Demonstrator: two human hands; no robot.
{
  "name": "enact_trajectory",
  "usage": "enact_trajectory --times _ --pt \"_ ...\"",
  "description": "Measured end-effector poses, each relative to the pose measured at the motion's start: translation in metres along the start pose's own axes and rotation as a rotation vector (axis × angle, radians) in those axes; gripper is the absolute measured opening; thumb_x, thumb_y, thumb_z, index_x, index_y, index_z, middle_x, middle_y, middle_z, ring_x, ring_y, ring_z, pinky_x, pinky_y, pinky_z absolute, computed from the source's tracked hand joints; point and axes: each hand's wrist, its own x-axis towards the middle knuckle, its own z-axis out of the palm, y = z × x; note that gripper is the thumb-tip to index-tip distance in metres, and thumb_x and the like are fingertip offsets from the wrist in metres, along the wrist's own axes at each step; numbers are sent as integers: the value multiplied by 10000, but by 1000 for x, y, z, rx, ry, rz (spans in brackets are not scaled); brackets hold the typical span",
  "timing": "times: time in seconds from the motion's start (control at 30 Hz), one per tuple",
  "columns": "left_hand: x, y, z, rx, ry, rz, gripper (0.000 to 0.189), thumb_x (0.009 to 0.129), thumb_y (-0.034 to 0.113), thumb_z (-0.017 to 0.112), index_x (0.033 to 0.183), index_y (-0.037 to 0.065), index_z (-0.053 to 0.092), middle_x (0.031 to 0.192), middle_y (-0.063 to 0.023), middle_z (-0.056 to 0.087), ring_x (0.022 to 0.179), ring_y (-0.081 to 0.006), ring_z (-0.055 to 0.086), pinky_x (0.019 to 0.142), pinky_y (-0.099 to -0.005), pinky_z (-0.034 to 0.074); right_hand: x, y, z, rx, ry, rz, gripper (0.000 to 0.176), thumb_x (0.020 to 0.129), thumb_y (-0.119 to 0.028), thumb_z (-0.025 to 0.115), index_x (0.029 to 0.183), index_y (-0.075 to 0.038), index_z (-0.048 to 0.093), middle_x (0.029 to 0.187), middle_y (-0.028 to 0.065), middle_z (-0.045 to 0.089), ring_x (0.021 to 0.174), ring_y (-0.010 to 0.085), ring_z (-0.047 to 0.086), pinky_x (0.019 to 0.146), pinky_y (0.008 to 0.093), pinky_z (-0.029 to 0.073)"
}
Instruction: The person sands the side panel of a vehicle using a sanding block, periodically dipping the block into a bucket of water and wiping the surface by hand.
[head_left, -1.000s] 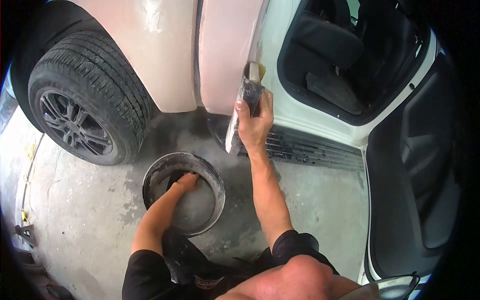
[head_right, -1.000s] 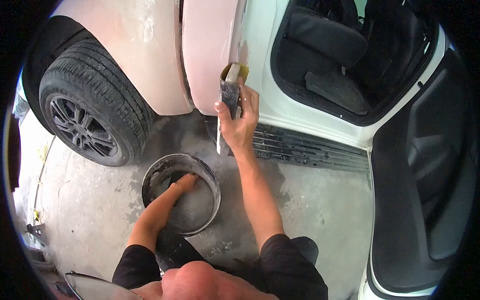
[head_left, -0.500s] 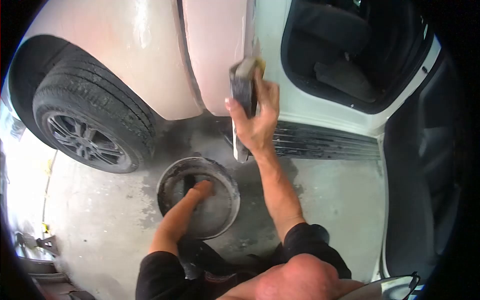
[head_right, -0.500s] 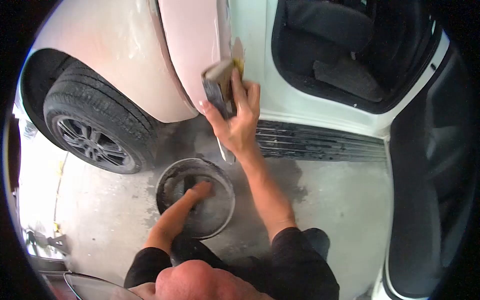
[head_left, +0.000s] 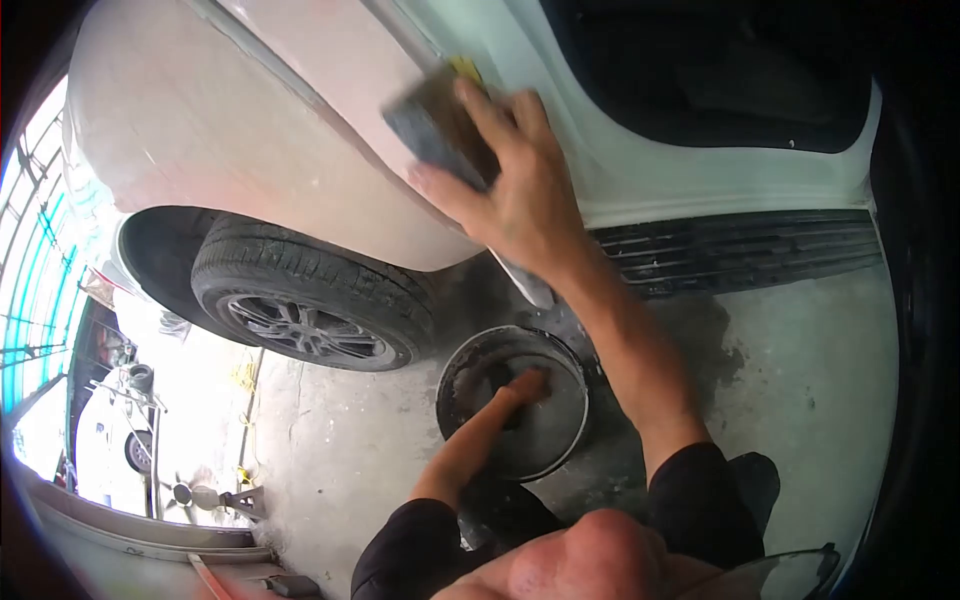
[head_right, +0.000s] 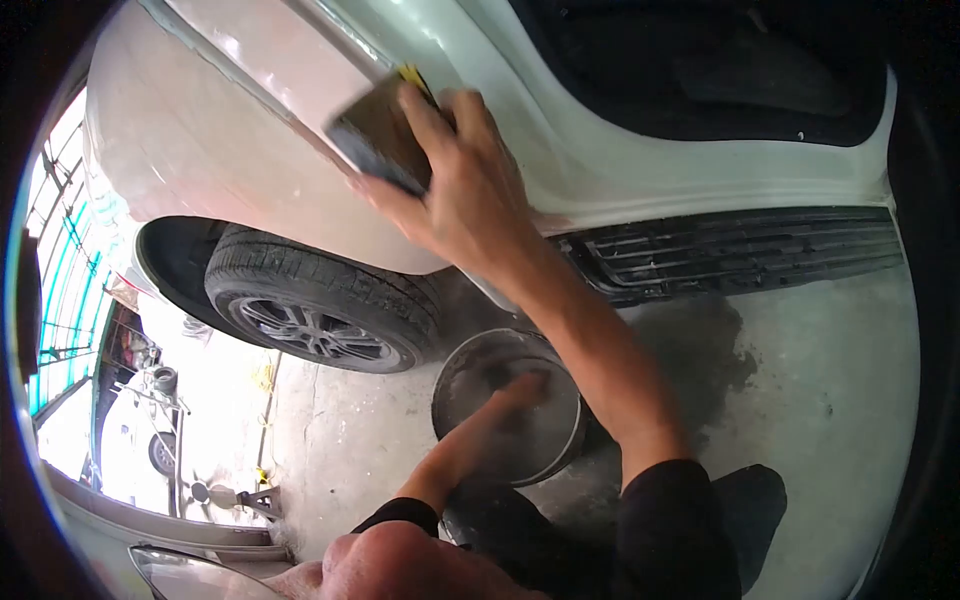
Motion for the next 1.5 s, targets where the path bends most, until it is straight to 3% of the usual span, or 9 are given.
enact_trajectory --times 0.13,0.27,0.43,0.57,0.7,0.93,1.07,1.1,1.5 --pt "11 -20 18 33 6 28 510 817 264 725 1232 -13 618 1138 -302 696 1130 -438 672 962 -539 535 -31 15 6 2 81 -41 781 824 -342 872 1359 142 575 1068 188 560 972 320 610 835 413 525" --pt "7 -25 21 51 -12 31 525 805 257 718 1243 -12 614 1166 -291 685 1131 -439 662 998 -528 521 32 -9 11 -1 78 -36 775 828 -333 868 1368 138 571 1070 201 570 944 333 613 794 430 522" --pt "7 -15 9 18 -45 47 557 794 255 714 1271 -12 604 1211 -281 675 1124 -452 657 1025 -524 508 -31 18 8 14 98 -65 752 832 -326 862 1363 126 582 1056 203 563 926 328 605 803 431 518" --pt "11 -38 40 59 -15 81 531 792 257 713 1244 -5 620 1218 -287 668 1170 -443 636 1022 -523 503 21 -5 9 -36 70 -53 756 826 -309 866 1383 109 571 1073 197 564 973 339 620 842 422 538" --pt "18 -32 34 127 -110 -16 476 795 242 703 1193 -10 635 1235 -303 651 1194 -441 622 1019 -528 500 1 4 3 -10 -4 -37 786 848 -362 832 1367 145 528 1105 247 528 1025 408 600 867 492 518" --pt "11 -24 30 62 -74 20 452 793 218 702 1174 -14 627 1178 -298 666 1141 -452 645 992 -536 512 35 -13 10 -44 24 -43 762 847 -286 850 1349 204 551 1080 234 546 973 364 622 852 428 536" --pt "17 -26 27 20 -15 15 487 793 219 708 1210 -15 618 1165 -294 670 1142 -453 644 995 -535 512 -14 7 7 58 86 -78 784 850 -328 846 1361 188 551 1052 223 554 974 345 620 836 426 522" --pt "14 -29 30 19 -4 13 490 794 218 707 1217 -13 617 1164 -294 670 1141 -454 643 996 -536 511 -12 5 8 18 44 -48 814 855 -402 824 1352 178 541 1126 290 544 1004 419 641 849 492 547" --pt "11 -29 24 50 -45 68 482 818 246 709 1220 -8 633 1166 -295 688 1124 -441 668 995 -523 521 28 -10 6 0 38 -71 741 841 -299 855 1358 153 575 1026 203 544 905 305 587 798 411 508"
